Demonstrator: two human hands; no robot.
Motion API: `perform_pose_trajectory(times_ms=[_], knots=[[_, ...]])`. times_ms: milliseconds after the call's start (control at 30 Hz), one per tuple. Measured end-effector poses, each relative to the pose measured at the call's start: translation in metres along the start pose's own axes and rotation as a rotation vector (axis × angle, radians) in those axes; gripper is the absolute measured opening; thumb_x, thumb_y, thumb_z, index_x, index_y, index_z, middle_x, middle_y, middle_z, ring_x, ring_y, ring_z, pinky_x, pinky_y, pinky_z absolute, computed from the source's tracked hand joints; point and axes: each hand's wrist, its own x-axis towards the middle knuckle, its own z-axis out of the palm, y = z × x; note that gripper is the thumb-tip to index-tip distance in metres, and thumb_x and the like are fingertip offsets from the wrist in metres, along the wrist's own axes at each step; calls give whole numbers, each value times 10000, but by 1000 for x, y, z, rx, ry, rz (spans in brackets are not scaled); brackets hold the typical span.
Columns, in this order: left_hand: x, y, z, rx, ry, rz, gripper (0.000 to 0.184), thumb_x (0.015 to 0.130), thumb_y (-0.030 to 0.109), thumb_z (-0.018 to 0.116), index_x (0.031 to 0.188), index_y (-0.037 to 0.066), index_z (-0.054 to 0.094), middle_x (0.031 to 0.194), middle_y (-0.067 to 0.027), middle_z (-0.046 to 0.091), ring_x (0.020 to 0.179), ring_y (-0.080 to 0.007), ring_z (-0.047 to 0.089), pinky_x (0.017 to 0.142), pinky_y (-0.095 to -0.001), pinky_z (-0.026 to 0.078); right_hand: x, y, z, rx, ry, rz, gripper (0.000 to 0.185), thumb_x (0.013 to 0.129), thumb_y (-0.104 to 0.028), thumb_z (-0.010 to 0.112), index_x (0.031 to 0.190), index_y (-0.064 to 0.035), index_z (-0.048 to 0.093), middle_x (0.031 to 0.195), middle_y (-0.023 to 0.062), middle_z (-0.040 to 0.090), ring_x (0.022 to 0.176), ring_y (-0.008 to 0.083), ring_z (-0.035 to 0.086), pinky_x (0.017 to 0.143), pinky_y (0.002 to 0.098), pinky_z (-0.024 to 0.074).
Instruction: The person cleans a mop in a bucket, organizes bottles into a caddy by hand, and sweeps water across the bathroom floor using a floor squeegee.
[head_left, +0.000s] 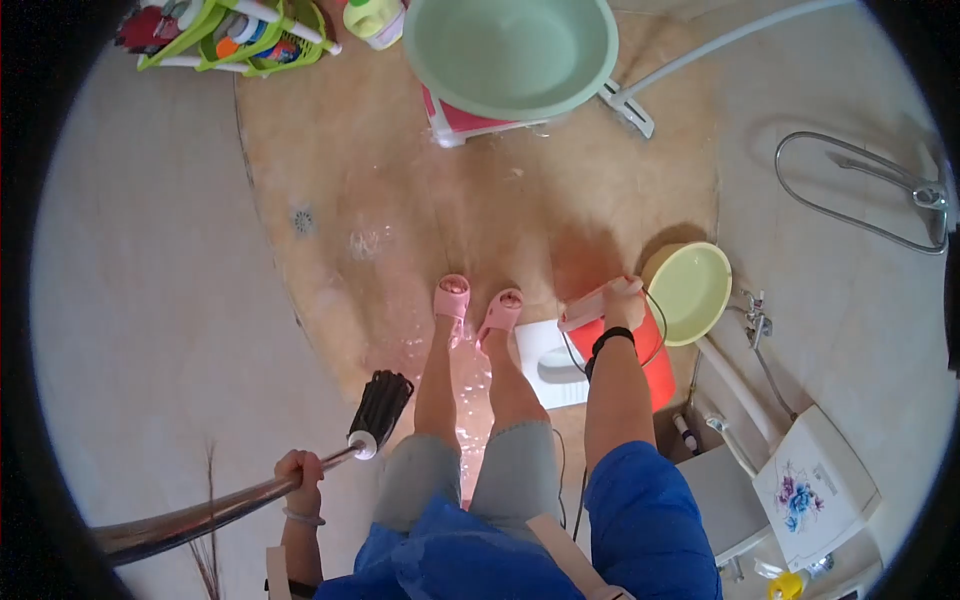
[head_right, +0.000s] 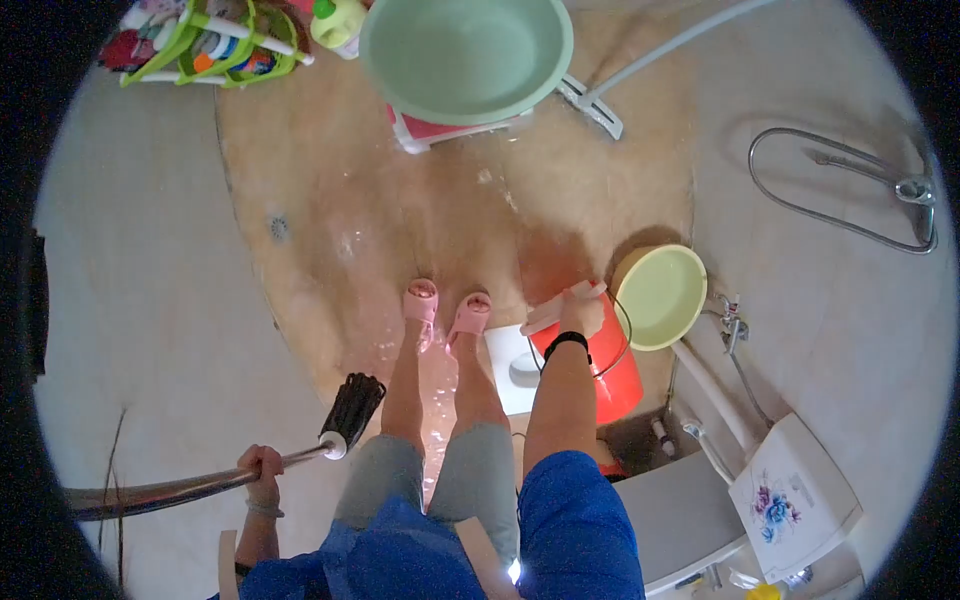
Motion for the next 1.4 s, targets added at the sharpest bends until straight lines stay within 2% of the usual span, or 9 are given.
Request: perform_pose_trajectory(times_ms=[300, 367, 600, 767, 867, 1033, 1133, 1300, 1400], knots=[[-10, 7, 10, 122, 11, 21, 324, 832, 109, 550, 547, 70, 400, 473, -10, 437, 449, -87, 404, 438, -247, 325, -2, 3, -19, -9, -97, 102, 546, 599, -449, 716, 976, -62, 637, 967, 150, 644, 910, 283, 625, 788, 376, 503], [-14, 13, 15, 137, 9, 38, 322, 829, 105, 551, 545, 70, 403, 473, -9, 438, 451, -87, 402, 441, -249, 324, -2, 6, -22, 18, -23, 81, 472, 579, -387, 784, 845, -21, 649, 882, 161, 655, 837, 301, 640, 741, 399, 513], [-22, 29, 30, 191, -46, 176, 299, 814, 95, 565, 551, 67, 425, 469, -17, 439, 443, -95, 402, 434, -254, 313, 4, 72, -28, 20, -109, 82, 541, 601, -428, 741, 938, -17, 637, 950, 177, 642, 889, 271, 633, 735, 374, 512], [-25, 57, 33, 291, -100, 220, 333, 819, 94, 561, 540, 69, 381, 462, -24, 431, 428, -98, 417, 405, -254, 311, -33, 127, -87, 841, -207, -41, 299, 731, -181, 725, 925, -2, 584, 775, 68, 608, 694, 165, 604, 545, 281, 499], [-21, 78, 41, 263, -149, 247, 326, 818, 87, 559, 541, 67, 388, 465, -26, 432, 430, -100, 424, 409, -248, 318, -35, 134, -92, 1178, -349, 79, 243, 773, -102, 685, 940, -10, 535, 744, 26, 575, 580, 135, 547, 516, 258, 485], [-26, 101, 53, 275, -149, 301, 301, 816, 62, 536, 548, 67, 401, 475, -23, 440, 433, -100, 423, 415, -237, 318, -24, 134, -31, 1434, -634, 150, 162, 872, -148, 563, 979, -80, 462, 903, 29, 549, 840, 150, 542, 771, 375, 479], [-36, 122, 67, 253, -165, 297, 280, 809, 42, 525, 557, 66, 404, 483, -25, 445, 436, -100, 419, 420, -234, 320, -24, 136, 13, 1510, -616, 282, 167, 874, -133, 551, 988, -82, 440, 921, 36, 549, 865, 173, 540, 817, 395, 457], [-52, 174, 82, 157, -244, 351, 260, 788, 19, 529, 571, 67, 396, 488, -41, 440, 443, -112, 415, 422, -240, 321, -29, 168, 44, 1506, -634, 512, 457, 862, -118, 529, 1269, -26, 344, 954, 63, 523, 879, 179, 516, 822, 434, 432], [-65, 218, 87, 83, -321, 420, 260, 788, 28, 536, 576, 68, 390, 490, -49, 434, 442, -126, 411, 415, -247, 314, -36, 212, 47, 1129, -591, 55, 510, 840, -161, 583, 1284, -48, 356, 1089, 72, 529, 972, 214, 521, 831, 454, 425]])
